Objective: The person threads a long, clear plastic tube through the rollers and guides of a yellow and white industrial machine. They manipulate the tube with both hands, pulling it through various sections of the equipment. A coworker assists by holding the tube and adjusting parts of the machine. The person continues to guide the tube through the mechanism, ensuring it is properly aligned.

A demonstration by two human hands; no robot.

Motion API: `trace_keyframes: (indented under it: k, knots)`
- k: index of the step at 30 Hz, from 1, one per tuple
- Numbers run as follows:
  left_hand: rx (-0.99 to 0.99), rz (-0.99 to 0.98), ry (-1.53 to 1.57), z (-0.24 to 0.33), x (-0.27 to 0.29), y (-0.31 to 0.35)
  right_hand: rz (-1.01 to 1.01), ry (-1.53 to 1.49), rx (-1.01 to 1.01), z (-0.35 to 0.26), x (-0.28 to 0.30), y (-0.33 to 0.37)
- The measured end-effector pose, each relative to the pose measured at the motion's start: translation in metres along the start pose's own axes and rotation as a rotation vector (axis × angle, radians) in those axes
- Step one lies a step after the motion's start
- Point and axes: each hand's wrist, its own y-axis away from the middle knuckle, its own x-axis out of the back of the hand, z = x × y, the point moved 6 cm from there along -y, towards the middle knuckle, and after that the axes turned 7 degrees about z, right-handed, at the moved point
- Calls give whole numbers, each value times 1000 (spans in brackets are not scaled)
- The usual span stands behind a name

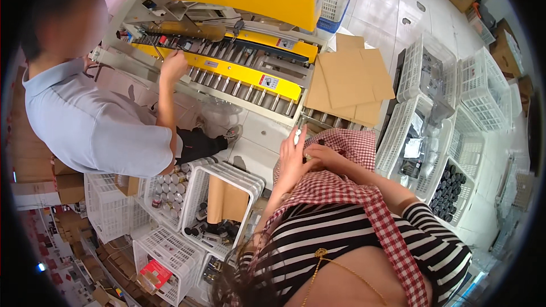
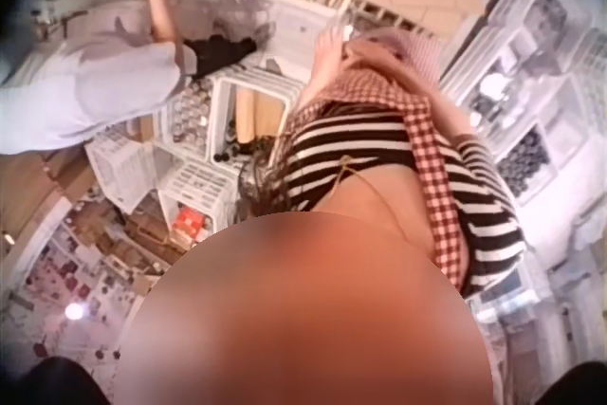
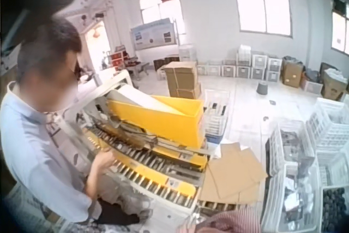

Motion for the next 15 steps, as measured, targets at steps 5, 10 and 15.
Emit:
trace_keyframes:
  k: [5,10,15]
  knots:
    - [23,-34,166,-24,-27,-32,303,-792,-465,59,39,37]
    - [-13,69,-126,-140,-31,-121,472,-872,-753,56,41,52]
    - [28,131,-455,-225,-23,-256,513,-901,-853,92,20,56]
